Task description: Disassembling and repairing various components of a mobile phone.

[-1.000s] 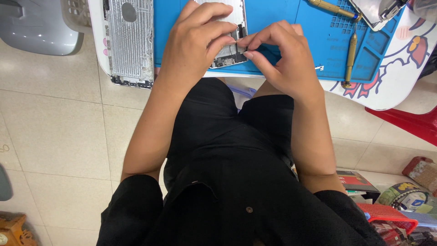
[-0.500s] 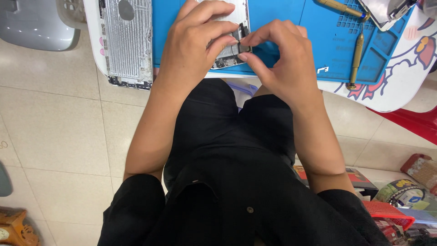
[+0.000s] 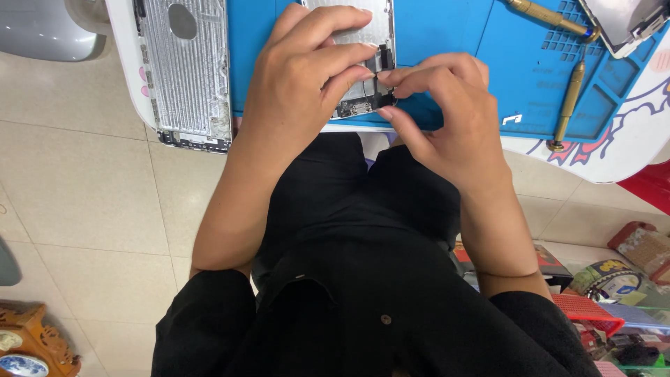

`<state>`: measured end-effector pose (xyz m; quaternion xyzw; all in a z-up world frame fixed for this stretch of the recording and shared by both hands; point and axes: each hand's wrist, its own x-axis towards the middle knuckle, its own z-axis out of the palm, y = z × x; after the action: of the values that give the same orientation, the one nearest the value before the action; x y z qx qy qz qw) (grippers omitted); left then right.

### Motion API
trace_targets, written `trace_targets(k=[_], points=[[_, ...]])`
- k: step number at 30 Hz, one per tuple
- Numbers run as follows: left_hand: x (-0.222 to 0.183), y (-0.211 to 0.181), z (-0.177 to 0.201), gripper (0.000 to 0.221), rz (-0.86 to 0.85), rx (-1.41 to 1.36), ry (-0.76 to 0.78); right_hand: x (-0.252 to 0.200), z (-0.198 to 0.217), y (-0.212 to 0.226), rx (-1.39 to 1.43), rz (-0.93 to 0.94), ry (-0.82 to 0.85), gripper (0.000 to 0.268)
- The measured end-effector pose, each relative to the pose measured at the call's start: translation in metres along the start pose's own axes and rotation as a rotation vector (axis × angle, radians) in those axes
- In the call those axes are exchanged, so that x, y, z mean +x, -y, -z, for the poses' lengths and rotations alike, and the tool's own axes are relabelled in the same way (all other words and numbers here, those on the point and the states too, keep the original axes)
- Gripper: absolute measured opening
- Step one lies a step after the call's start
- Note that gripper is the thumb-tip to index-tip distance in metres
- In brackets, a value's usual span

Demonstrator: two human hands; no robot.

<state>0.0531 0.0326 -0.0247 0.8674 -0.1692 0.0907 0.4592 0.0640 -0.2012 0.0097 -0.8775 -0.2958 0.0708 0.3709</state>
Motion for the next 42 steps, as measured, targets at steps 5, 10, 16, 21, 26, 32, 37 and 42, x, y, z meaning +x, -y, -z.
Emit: trace_targets(k=[5,10,16,21,26,32,37,42], points=[[0.002,0.0,0.001,0.02,0.031,-0.005,0.023,0.0,-0.005,-0.007,0.01,-0.018,-0.026,0.028],[0.007,0.001,0.004,0.027,-0.035,0.025,0.019,0.001,-0.005,-0.009,0.001,-0.011,-0.026,0.03],[0.009,0.0,0.001,0.02,-0.027,0.0,-0.005,0.0,-0.005,-0.012,0.017,-0.005,-0.017,0.029],[0.007,-0.001,-0.001,0.02,0.03,-0.019,-0.005,-0.001,-0.005,-0.012,0.011,-0.006,-0.022,0.03],[0.004,0.0,-0.003,0.017,0.073,-0.022,-0.006,-0.003,-0.006,-0.014,0.014,-0.001,-0.03,0.03],[0.008,-0.004,-0.002,0.019,0.087,-0.04,-0.008,-0.003,-0.006,-0.012,0.013,-0.006,-0.034,0.03],[0.011,-0.007,0.0,0.017,0.065,-0.087,-0.032,-0.001,-0.005,-0.009,0.055,0.003,-0.05,0.026],[0.007,-0.005,-0.003,0.013,0.043,-0.08,-0.032,-0.002,-0.008,-0.009,0.031,-0.01,-0.068,0.021]])
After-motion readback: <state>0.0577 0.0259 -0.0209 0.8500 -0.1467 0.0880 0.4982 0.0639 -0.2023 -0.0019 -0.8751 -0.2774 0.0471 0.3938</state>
